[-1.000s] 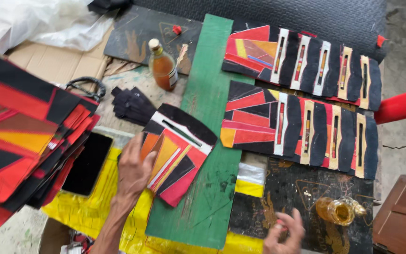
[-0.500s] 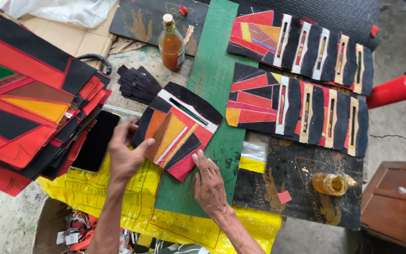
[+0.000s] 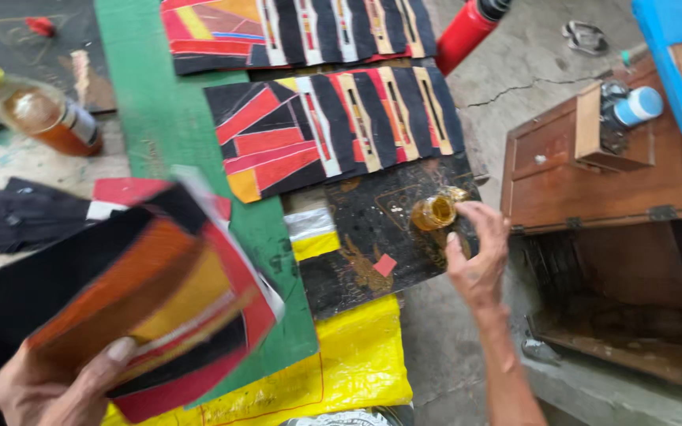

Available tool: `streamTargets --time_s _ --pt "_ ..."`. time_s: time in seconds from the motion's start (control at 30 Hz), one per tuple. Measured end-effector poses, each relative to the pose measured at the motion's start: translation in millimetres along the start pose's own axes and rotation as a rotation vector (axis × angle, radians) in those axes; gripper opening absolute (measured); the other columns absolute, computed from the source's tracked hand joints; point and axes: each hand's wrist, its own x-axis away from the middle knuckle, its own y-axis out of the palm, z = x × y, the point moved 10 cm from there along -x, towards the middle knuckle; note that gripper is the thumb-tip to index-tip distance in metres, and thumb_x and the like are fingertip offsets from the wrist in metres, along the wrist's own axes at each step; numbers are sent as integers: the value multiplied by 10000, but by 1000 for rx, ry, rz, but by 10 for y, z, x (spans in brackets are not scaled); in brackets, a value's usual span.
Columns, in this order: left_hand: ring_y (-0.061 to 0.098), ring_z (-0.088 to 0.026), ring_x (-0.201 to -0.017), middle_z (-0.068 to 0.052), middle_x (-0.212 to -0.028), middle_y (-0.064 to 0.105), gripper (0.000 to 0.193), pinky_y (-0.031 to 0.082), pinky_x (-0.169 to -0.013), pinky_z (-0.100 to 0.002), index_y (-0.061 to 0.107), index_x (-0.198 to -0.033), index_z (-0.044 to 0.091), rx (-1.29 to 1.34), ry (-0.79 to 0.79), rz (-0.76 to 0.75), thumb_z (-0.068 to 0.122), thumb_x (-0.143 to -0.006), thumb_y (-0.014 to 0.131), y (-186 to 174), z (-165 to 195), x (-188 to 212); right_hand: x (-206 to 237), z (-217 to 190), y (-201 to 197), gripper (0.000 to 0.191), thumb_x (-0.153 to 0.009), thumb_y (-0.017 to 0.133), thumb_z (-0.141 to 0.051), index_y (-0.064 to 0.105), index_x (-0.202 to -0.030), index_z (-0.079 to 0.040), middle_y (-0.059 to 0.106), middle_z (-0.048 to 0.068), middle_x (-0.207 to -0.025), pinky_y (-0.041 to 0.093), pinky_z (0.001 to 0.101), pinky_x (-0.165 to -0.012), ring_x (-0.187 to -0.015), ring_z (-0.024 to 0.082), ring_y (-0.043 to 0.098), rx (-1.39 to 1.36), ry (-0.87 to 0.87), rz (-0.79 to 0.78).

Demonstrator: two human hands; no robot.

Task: The person aligns a patchwork fabric panel with a white zipper slot on the workbench, presses along the zipper opening, and stacks the finished panel with others. They then take black zipper strips, dip them in a jar of glue, and press a small red piece onto a strip, adding it to a bundle of prepared zippers.

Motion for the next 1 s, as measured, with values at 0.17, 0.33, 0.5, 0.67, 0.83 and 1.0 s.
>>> streamTargets --time_s 0.17,0.33,0.5,0.67,0.83,1.0 --pt "752 -216 -1024 -143 -1164 700 614 617 -888 -360 465 -1444 20 75 -75 -691 -9 -856 642 1594 -224 -692 -209 527 291 972 -693 785 -92 336 -1555 -67 511 209 -1399 314 521 -1094 -1317 386 422 15 -68 -323" --pt "722 -180 -1004 -103 -1100 778 478 593 -901 -342 626 -1285 14 -360 46 -1107 65 -818 716 3233 -512 -1071 -190 808 553 1028 -744 840 -180 287 -1610 -142 544 110 -1387 288 528 -1118 -1343 322 445 55 -5 -365" --pt "647 -226 -961 -162 -1046 723 578 540 -879 -382 568 -1384 57 -837 164 -1061 56 -833 742 3739 -598 -1257 -188 869 370 588 -648 870 -188 689 -1206 -217 420 131 -1537 244 538 -1147 -1459 380 295 130 -30 -320" --pt "662 -95 -880 -30 -989 729 501 571 -792 -309 587 -1278 36 -311 -7 -1407 79 -818 783 3860 -364 -998 -229 892 518 472 -614 850 -167 781 -1081 -171 228 181 -1636 156 603 -1158 -1494 450 147 238 -88 -451" --pt "618 -70 -837 -9 -942 713 325 556 -715 -289 687 -1147 -2 -109 -103 -1749 55 -844 788 3731 -72 -488 -257 1042 777 422 -623 828 -151 776 -1041 -150 117 187 -1675 115 644 -1146 -1511 460 76 351 -62 -603" --pt "658 -79 -926 -13 -974 739 332 580 -824 -282 698 -1132 -9 17 -21 -1790 72 -829 806 3796 34 -353 -251 1080 884 284 -648 799 -101 767 -930 -125 129 198 -1678 95 636 -1165 -1527 452 75 381 -57 -665"
